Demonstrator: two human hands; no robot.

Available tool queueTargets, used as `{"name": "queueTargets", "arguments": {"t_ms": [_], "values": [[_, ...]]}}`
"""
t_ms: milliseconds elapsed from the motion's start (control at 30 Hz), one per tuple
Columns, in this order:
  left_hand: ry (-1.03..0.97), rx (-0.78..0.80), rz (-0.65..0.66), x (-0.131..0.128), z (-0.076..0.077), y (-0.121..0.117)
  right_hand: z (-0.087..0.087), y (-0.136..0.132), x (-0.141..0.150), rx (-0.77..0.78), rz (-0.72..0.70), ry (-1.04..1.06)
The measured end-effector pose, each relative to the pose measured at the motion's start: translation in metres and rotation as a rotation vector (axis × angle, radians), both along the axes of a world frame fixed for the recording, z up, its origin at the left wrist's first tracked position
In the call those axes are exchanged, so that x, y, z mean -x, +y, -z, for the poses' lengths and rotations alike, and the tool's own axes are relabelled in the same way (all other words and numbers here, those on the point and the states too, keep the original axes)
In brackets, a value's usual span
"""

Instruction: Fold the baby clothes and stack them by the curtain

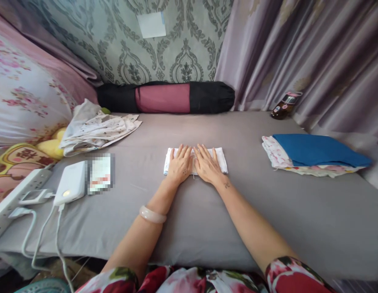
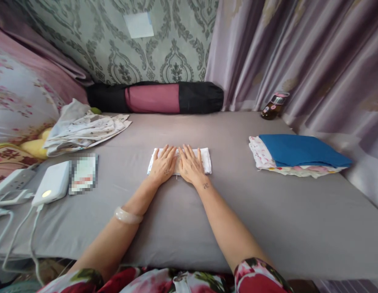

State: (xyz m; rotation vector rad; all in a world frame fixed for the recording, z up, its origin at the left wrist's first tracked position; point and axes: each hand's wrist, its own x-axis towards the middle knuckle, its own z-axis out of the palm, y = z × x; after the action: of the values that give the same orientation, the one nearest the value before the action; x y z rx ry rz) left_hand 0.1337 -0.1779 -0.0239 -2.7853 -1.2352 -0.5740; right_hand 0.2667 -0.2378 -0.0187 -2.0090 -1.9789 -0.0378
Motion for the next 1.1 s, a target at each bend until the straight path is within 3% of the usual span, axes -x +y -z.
{"name": "queueTargets", "arguments": {"t_ms": [133, 267, 467, 733, 867, 1100], "values": [[0.011, -0.005, -0.066, 0.0019, 0.0018, -0.0037, -0.0004, -0.0011, 0.0063, 0.012, -0.031, 0.007], [0.099, 0.078, -0.068, 0.0022, 0.0063, -0.0047, 0.0026, 0.0, 0.0076, 0.115, -0.029, 0.038], [0.116, 0.1, -0.07, 0.002, 0.0037, -0.005, 0.0019, 0.0001, 0.0076, 0.124, -0.029, 0.043], [0.032, 0.009, -0.191, 0.0042, 0.0006, -0.0054, -0.0025, -0.0028, 0.0044, 0.027, 0.153, 0.008], [0.098, 0.089, -0.198, 0.005, 0.0042, -0.004, 0.0012, -0.003, 0.0019, 0.112, 0.156, 0.023], [0.117, 0.103, -0.196, 0.0048, 0.0022, -0.0036, 0.0044, -0.002, 0.0021, 0.095, 0.157, 0.023]]}}
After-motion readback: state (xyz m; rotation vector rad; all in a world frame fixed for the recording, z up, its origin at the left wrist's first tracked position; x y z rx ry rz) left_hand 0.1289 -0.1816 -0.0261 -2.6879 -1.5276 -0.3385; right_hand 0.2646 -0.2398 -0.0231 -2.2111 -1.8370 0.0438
